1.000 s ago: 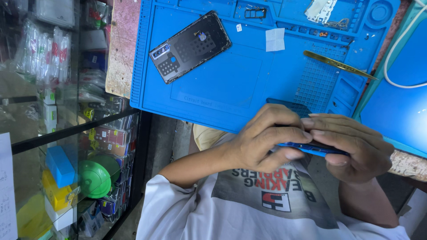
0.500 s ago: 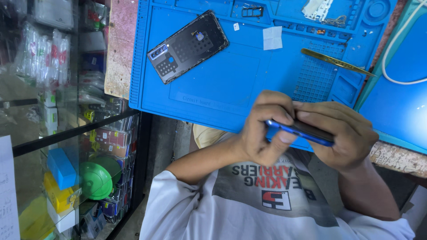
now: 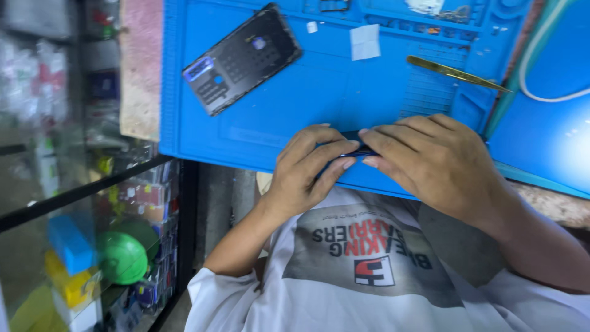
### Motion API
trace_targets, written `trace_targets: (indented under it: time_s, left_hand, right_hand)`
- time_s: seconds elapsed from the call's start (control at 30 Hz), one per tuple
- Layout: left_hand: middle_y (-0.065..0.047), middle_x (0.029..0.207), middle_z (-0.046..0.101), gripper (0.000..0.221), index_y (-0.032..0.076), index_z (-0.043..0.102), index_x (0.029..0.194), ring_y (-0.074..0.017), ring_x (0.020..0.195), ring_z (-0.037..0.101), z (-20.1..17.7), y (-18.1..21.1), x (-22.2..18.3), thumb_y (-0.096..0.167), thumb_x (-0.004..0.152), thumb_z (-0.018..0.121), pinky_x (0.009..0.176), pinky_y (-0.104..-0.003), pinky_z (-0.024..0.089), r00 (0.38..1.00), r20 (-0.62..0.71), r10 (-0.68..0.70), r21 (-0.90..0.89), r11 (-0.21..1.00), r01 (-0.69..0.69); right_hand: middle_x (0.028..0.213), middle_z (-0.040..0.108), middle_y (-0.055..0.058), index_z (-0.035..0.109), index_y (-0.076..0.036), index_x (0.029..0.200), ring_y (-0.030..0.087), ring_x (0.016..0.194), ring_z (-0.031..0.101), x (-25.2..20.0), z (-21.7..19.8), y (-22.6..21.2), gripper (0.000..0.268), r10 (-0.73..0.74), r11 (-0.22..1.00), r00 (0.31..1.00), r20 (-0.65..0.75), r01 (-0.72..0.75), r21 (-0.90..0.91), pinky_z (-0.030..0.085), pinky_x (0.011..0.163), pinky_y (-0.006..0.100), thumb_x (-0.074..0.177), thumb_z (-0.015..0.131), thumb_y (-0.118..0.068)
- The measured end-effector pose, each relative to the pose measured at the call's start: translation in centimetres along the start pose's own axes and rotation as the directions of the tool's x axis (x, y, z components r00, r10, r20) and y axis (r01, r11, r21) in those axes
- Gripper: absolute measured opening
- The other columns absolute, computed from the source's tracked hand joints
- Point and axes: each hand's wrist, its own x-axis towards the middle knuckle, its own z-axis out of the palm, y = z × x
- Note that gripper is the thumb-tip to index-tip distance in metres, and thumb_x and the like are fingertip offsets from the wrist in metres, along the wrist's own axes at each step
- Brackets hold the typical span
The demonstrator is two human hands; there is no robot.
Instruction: The person disassembles a mobile phone using a tool, replaces internal components, reassembles the chassis, and connects a charger to verify the device powers on to the home screen. The person then inserts a SIM card tray by hand.
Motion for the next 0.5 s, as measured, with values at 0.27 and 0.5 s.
trace_targets:
  time_s: [0.27, 0.5]
  left_hand:
    - [-0.009, 0.113, 0.070, 0.021, 0.004, 0.071, 0.116, -0.0271, 0.110, 0.070, -0.1, -0.3, 1.1, 0.012, 0.097, 0.078, 0.104, -0.043, 0.058, 0.991, 0.080, 0.109, -0.008, 0.994, -0.108]
    - [-0.009, 0.118, 0.070, 0.019, 0.005, 0.072, 0.115, -0.0281, 0.111, 0.070, -2.0, 1.3, 2.6, 0.010, 0.097, 0.073, 0.109, -0.046, 0.054, 0.975, 0.217, 0.052, 0.084, 0.994, -0.072]
  right_hand:
    - [0.115, 0.076, 0.005, 0.074, -0.007, 0.116, 0.017, 0.106, 0.069, -1.3, 1.2, -0.6, 0.030, 0.064, 0.998, 0.992, -0.113, -0.064, -0.005, 0.045, 0.105, 0.049, 0.096, 0.076, -0.029]
    - [0.114, 0.076, 0.004, 0.074, -0.008, 0.123, 0.019, 0.108, 0.069, -3.8, 0.1, 0.6, 0.037, 0.197, 0.978, 0.979, -0.050, -0.192, 0.081, 0.037, 0.116, 0.052, 0.094, 0.075, -0.031]
